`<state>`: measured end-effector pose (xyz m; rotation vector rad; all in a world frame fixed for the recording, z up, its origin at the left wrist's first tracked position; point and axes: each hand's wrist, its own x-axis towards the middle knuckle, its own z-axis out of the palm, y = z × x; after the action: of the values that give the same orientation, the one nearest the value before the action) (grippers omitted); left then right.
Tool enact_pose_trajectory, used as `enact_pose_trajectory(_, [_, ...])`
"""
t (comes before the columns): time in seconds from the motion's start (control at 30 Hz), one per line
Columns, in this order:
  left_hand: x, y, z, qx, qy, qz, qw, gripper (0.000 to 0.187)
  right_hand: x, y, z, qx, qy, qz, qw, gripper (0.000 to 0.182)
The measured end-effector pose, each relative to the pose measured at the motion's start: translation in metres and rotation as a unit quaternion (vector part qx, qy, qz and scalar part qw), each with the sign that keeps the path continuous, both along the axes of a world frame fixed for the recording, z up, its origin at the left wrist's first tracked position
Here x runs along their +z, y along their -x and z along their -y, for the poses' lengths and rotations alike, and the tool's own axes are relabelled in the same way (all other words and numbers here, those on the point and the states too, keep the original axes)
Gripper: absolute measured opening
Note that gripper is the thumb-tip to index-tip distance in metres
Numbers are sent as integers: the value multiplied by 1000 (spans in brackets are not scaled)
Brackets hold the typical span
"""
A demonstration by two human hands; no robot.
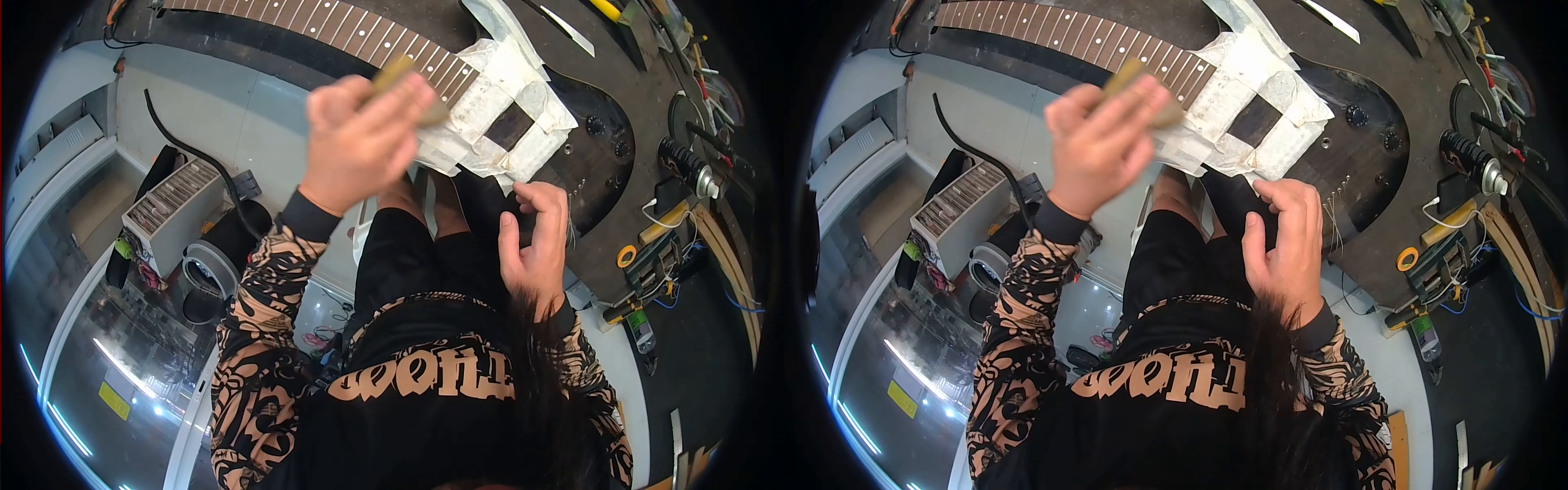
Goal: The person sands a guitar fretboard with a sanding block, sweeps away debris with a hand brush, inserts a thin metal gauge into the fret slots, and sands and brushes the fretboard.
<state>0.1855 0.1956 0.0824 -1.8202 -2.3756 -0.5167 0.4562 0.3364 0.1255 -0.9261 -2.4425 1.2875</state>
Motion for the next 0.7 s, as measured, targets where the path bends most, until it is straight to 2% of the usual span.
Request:
enact_pose_trajectory(0.03, [-3, 8, 1, 19, -15, -3, 1000, 60, 1, 0, 0, 1, 0, -4, 1000, 48])
enact_pose_trajectory(0.17, [1, -22, -3, -25, 8, 15, 1000, 59, -2, 2, 2, 6, 1, 0, 1000, 48])
enact_pose_trajectory(0.27, [-1, 2, 2, 25, -13, -4, 1000, 58, -3, 3, 0, 8, 0, -1, 1000, 49])
enact_pose_trajectory(0.4, [2, -20, -4, -33, 4, 4, 999, 58, -2, 7, -1, 16, -1, 0, 1000, 50])
enact_pose_trajectory(0.53, [0, 20, 5, 37, -9, -33, 999, 54, -1, 5, -2, 17, -13, -2, 1000, 50])
enact_pose_trajectory(0.57, [2, 7, 4, 56, 7, -24, 998, 52, -1, 5, -3, 18, -11, -1, 1000, 50])
enact_pose_trajectory(0.67, [3, -30, -5, -27, -1, 18, 999, 53, -2, 6, -3, 25, -6, -1, 1000, 50])
enact_pose_trajectory(0.7, [2, -18, -3, -24, -5, 16, 1000, 52, 0, 8, -4, 26, -7, -2, 1000, 50])
